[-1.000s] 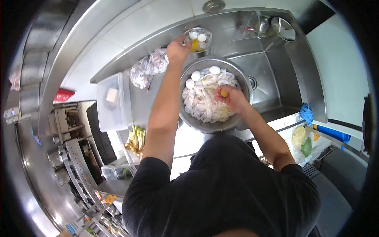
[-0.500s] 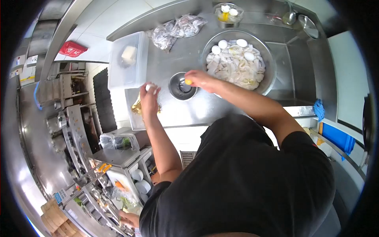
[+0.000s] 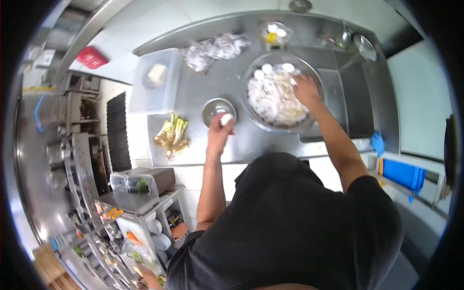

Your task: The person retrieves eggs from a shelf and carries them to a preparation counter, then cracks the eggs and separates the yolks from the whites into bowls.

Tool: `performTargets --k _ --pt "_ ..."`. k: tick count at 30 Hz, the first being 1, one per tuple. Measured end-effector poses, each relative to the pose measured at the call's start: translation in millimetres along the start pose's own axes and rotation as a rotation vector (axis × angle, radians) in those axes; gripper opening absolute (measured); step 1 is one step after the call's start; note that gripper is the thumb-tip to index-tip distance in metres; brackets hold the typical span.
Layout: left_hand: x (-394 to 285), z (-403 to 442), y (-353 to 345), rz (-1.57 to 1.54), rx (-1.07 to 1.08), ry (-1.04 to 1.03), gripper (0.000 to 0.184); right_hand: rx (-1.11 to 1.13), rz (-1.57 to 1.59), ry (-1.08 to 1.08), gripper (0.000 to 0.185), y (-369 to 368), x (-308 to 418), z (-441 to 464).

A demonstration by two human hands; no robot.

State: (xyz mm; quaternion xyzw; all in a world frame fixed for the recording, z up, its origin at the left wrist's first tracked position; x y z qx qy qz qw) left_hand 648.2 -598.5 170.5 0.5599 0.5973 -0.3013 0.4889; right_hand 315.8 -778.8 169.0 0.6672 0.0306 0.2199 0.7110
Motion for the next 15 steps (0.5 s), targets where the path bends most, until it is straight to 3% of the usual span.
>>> performTargets --k 3,4,5,6,7,8,10,13,15 --pt "-3 13 -41 0.051 0.094 -0.036 0.04 0.097 0.039 -0.062 0.054 -16 -26 -6" --pt "-7 17 -49 0.282 0.052 -0.064 0.044 0.088 0.119 -0.02 0.057 -5 -16 -3" --pt "-5 26 -62 0.305 0.074 -0.079 0.05 0.145 0.144 -0.113 0.059 -1 -14 0" --pt "-28 21 -71 0.368 0.036 -0.215 0.055 0.082 0.115 -0.055 0.055 -4 -18 1" --pt "-39 20 -81 0.437 0.082 -0.109 0.057 0.073 0.171 -0.11 0.052 10 -7 4" --pt "-46 26 -96 0.404 0.095 -0.211 0.056 -0.06 0.251 -0.057 0.047 20 3 1" --pt "-60 25 -116 0.381 0.084 -0.178 0.052 -0.157 0.596 0.029 0.044 26 18 3" --pt "-80 27 -142 0.526 -0.056 -0.486 0.054 -0.166 0.786 0.126 0.041 89 75 -9" --pt "-100 24 -147 0.486 -0.061 -0.482 0.05 -0.232 0.81 0.162 0.044 110 86 -14"
Point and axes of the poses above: each hand's wrist, its own z-axis towards the middle knuckle, its own y-axis out of the back of the hand, x = y × z, the point moved 6 cm from there along z, towards the middle knuckle, and after that the axes turned 7 degrees about z, right-handed, at the moved point
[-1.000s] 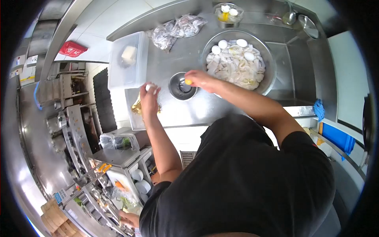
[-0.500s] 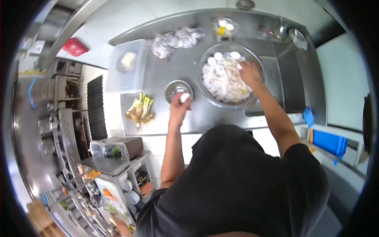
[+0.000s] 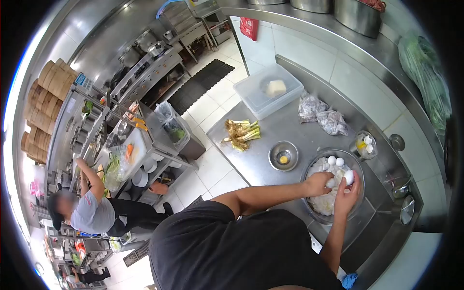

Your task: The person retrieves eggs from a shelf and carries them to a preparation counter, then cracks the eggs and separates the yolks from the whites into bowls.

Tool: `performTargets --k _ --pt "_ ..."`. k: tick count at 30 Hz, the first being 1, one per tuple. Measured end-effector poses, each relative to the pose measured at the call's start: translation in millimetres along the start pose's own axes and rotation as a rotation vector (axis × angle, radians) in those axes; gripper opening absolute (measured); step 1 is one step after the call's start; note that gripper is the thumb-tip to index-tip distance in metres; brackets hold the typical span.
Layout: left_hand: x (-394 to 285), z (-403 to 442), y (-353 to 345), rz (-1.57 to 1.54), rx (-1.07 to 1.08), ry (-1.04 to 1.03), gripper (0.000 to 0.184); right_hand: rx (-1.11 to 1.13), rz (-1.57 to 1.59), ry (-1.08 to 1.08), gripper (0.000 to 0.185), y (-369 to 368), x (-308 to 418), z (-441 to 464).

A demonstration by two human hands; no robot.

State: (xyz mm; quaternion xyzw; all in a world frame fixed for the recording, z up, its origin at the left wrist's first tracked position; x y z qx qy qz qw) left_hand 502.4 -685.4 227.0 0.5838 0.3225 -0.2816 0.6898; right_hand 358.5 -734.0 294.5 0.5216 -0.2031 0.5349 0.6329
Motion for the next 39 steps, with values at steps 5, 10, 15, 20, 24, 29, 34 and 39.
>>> performTargets --k 5,10,15,20,24,29,34,39 --pt "11 17 -40 0.121 0.044 -0.035 0.054 0.025 -0.263 0.292 0.047 -15 -1 -17" --pt "6 8 -27 0.096 0.139 0.109 0.058 -0.091 -0.056 -0.027 0.043 13 -28 -18" --pt "-10 18 -16 -0.063 0.087 0.039 0.049 -0.248 0.015 0.014 0.04 33 -2 -19" --pt "-8 23 -18 0.04 0.138 0.002 0.047 -0.071 -0.17 0.096 0.044 4 -23 -38" --pt "1 19 -11 -0.087 0.097 0.033 0.049 -0.162 0.296 -0.232 0.038 5 -48 -40" --pt "-6 22 -3 -0.093 0.124 -0.07 0.047 0.127 0.577 -0.659 0.038 -13 -74 -39" --pt "-3 24 -6 -0.214 0.164 -0.112 0.047 0.233 0.432 -0.581 0.039 -21 -68 -30" --pt "10 23 -5 -0.317 0.344 0.054 0.049 0.23 0.33 -0.501 0.042 -28 -82 -36"
Point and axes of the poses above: each hand's wrist, its own z-axis towards the middle knuckle, its own y-axis out of the back of the hand, x = y × z, the point moved 6 cm from there along z, towards the middle knuckle, and after that the axes turned 7 degrees about z, right-handed, at the moved point
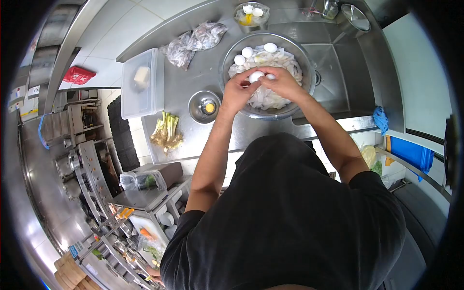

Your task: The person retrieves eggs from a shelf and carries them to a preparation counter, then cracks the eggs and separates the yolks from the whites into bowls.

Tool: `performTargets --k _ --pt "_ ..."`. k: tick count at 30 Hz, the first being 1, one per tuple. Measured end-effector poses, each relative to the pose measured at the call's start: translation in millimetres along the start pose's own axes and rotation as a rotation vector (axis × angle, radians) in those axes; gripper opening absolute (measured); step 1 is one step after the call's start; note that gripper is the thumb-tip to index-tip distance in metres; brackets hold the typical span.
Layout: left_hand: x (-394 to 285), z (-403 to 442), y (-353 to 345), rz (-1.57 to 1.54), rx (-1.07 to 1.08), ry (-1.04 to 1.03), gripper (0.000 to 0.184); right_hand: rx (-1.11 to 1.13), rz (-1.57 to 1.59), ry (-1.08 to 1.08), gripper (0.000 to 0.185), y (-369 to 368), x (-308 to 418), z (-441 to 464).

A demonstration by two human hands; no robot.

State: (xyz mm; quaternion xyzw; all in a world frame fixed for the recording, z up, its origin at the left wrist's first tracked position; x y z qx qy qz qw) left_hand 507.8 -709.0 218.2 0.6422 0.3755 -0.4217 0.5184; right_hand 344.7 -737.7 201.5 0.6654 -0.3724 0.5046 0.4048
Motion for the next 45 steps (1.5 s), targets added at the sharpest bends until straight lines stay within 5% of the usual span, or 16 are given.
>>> performTargets --k 4,16,33,36,39,45 --pt "16 -2 -5 -0.148 0.073 0.171 0.049 -0.043 -0.072 0.053 0.044 -4 -6 -3" --pt "29 -1 -16 -0.265 -0.096 0.21 0.045 -0.144 -0.237 0.06 0.043 -8 -7 -7" --pt "32 1 -22 -0.381 -0.05 0.258 0.048 -0.199 -0.243 0.122 0.043 -4 -13 -9" --pt "32 3 -20 -0.369 -0.041 0.273 0.05 -0.197 -0.157 0.206 0.043 -5 -7 -11" --pt "33 4 -17 -0.369 -0.046 0.309 0.049 -0.114 0.138 -0.12 0.045 -5 -15 -14" --pt "28 7 -12 -0.402 -0.056 0.29 0.045 -0.02 0.586 -0.236 0.041 -11 -38 -9"
Point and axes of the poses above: each hand's wrist, its own z-axis towards the middle knuckle, its own y-axis out of the back of the hand, x = y × z, the point moved 6 cm from there along z, towards the middle knuckle, and after that the axes turned 7 degrees about z, right-handed, at the moved point
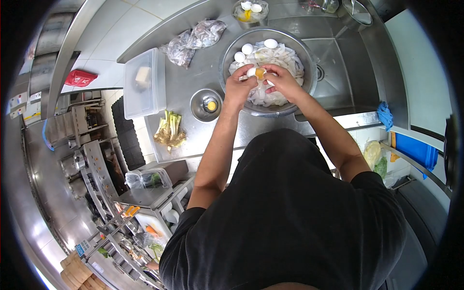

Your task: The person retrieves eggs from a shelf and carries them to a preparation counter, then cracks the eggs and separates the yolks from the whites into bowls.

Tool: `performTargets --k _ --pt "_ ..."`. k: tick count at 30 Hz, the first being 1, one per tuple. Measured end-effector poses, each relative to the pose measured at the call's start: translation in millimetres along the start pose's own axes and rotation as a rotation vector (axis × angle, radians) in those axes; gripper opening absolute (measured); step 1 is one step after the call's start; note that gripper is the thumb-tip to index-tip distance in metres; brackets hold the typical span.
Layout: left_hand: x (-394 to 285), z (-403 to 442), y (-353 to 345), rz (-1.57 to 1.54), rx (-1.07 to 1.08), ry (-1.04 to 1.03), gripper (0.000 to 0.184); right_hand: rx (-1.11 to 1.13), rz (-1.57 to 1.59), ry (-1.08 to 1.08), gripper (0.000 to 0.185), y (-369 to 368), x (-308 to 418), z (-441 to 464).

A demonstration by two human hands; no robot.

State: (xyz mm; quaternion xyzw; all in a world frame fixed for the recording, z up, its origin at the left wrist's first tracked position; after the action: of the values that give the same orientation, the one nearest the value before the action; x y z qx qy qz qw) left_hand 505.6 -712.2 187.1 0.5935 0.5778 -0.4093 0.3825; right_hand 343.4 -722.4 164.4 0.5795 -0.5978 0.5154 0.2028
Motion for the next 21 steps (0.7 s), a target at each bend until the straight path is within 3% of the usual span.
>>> performTargets --k 7,12,21 --pt "-5 0 -1 0.007 0.004 -0.03 0.04 -0.023 0.083 -0.047 0.045 -8 2 -3" --pt "2 5 1 0.137 0.025 -0.059 0.047 -0.026 0.184 -0.049 0.045 -7 -4 0" --pt "-3 -2 -4 0.137 0.054 0.028 0.052 -0.092 0.131 -0.031 0.029 -3 -10 -1"
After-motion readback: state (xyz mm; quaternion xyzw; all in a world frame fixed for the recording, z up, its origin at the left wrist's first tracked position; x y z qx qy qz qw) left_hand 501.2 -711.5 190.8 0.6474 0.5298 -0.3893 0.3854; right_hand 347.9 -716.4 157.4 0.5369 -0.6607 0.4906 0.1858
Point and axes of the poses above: each hand's wrist, its own z-axis towards the middle knuckle, its own y-axis out of the back of the hand, x = y × z, the point moved 6 cm from there along z, towards the middle knuckle, and after that the axes turned 7 degrees about z, right-handed, at the moved point
